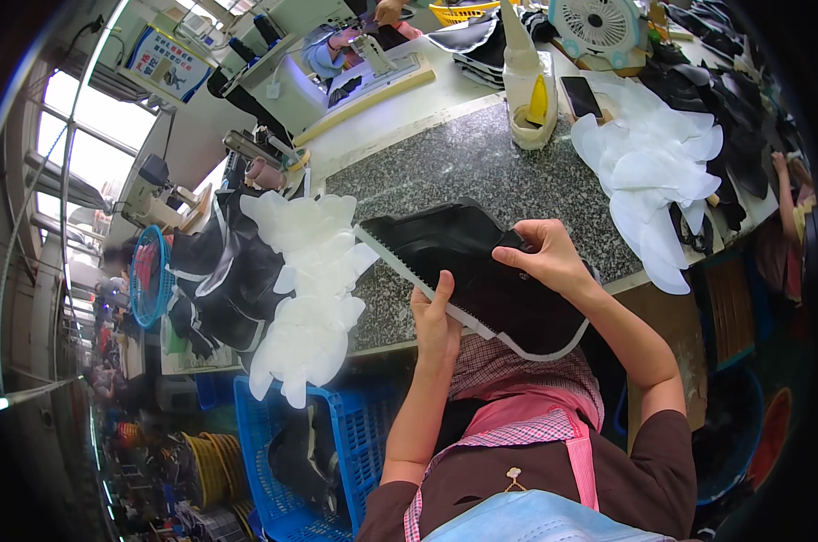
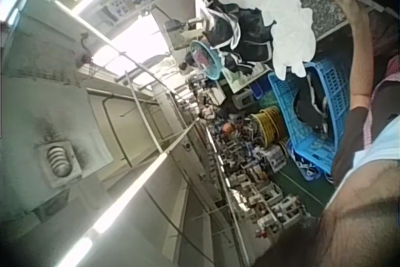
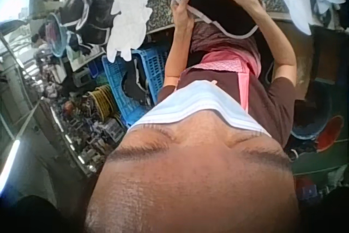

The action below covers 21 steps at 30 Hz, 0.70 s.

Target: The person sets down a phone, fits lining into shoe upper pieces, and attaches padding inserts onto the shoe components by hand, folding and pressing the edges together.

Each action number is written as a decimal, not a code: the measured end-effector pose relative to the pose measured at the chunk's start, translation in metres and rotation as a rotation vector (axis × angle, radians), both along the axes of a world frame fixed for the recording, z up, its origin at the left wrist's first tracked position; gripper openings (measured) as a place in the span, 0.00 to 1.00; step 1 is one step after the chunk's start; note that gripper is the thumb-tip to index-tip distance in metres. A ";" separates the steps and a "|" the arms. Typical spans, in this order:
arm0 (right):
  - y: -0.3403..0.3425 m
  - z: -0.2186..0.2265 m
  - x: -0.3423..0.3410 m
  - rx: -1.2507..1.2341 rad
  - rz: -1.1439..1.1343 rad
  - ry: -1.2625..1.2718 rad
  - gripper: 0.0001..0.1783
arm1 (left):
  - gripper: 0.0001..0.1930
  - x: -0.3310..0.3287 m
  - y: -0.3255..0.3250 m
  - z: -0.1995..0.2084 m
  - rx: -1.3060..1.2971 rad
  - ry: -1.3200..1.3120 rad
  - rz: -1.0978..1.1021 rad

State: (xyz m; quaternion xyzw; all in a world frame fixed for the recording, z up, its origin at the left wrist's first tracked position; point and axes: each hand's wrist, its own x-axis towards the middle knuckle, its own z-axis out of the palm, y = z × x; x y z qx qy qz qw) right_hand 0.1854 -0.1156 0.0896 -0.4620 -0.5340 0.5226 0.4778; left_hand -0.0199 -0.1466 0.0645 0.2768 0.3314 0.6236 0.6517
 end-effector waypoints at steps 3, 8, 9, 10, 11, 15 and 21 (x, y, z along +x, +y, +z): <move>-0.003 0.003 -0.005 0.160 -0.050 -0.117 0.13 | 0.18 0.005 -0.012 -0.001 -0.047 -0.120 -0.020; 0.011 0.007 -0.004 0.389 0.082 -0.114 0.12 | 0.23 0.015 -0.041 -0.017 -0.370 -0.594 -0.245; 0.013 0.007 0.000 0.389 0.089 -0.117 0.12 | 0.23 0.007 -0.045 -0.026 -0.368 -0.600 -0.240; 0.015 0.006 0.003 0.403 0.111 -0.154 0.13 | 0.26 -0.006 -0.047 -0.038 -0.356 -0.307 -0.155; 0.016 0.006 0.005 0.414 0.137 -0.192 0.13 | 0.30 -0.015 -0.048 -0.044 -0.344 -0.018 -0.067; 0.008 0.017 0.000 0.441 0.170 -0.386 0.18 | 0.59 -0.033 -0.049 0.010 0.293 1.265 0.697; -0.009 0.024 -0.023 0.391 0.490 -0.410 0.21 | 0.35 -0.045 -0.016 0.074 0.677 1.329 -0.183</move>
